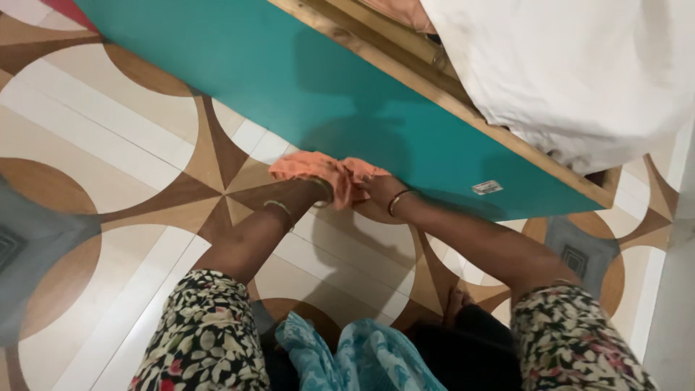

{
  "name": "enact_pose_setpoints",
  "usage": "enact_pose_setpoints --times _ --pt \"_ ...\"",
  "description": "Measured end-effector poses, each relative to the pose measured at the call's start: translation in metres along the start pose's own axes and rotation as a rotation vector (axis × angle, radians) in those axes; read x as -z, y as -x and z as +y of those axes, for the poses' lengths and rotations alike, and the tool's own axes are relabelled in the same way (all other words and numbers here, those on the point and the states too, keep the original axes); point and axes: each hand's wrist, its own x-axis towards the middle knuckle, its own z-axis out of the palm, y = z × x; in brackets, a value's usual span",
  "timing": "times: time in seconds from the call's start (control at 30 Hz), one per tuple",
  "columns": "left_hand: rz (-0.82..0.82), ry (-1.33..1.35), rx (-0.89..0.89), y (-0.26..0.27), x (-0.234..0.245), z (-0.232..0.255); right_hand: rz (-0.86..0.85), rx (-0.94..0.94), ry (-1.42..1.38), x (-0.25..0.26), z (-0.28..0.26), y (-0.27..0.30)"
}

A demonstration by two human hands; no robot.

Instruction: The person wipes the side of a wooden bed frame using an orange cloth. They move along the length of the frame, cleaning both teal and red painted sections.

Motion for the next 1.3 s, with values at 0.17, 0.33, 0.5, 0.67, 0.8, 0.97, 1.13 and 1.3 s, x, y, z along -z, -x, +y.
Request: enact_pose_setpoints --times 0.17,0.33,0.5,0.67,0.8,0.97,1.13,1.3 --pt "0.181 0.061 -0.050 -0.020 0.027 0.027 0.491 -0.115 0.146 0.082 0.014 0.030" --pt "0.384 0.091 -0.130 -0.042 0.065 0.038 0.857 -0.113 0.199 0.139 0.047 0.076" --pt "0.346 0.063 -0.090 -0.047 0.065 0.025 0.616 -0.181 0.255 0.133 0.052 0.083" --pt "0.095 -0.007 0.024 -0.010 0.020 0.011 0.485 -0.147 0.168 0.069 0.037 0.032" --pt "-0.020 -0.009 0.061 0.009 0.002 -0.007 0.678 0.107 -0.013 0.019 0.026 -0.015" --pt "-0.002 0.010 0.083 -0.003 0.013 -0.010 0.404 0.091 -0.006 0.028 0.017 -0.048" --pt "0.257 0.040 0.059 -0.010 0.051 0.007 0.608 0.038 0.112 0.104 0.033 0.009" --pt "0.574 0.058 -0.032 -0.030 0.102 0.023 0.793 -0.038 0.175 0.202 0.039 0.079"
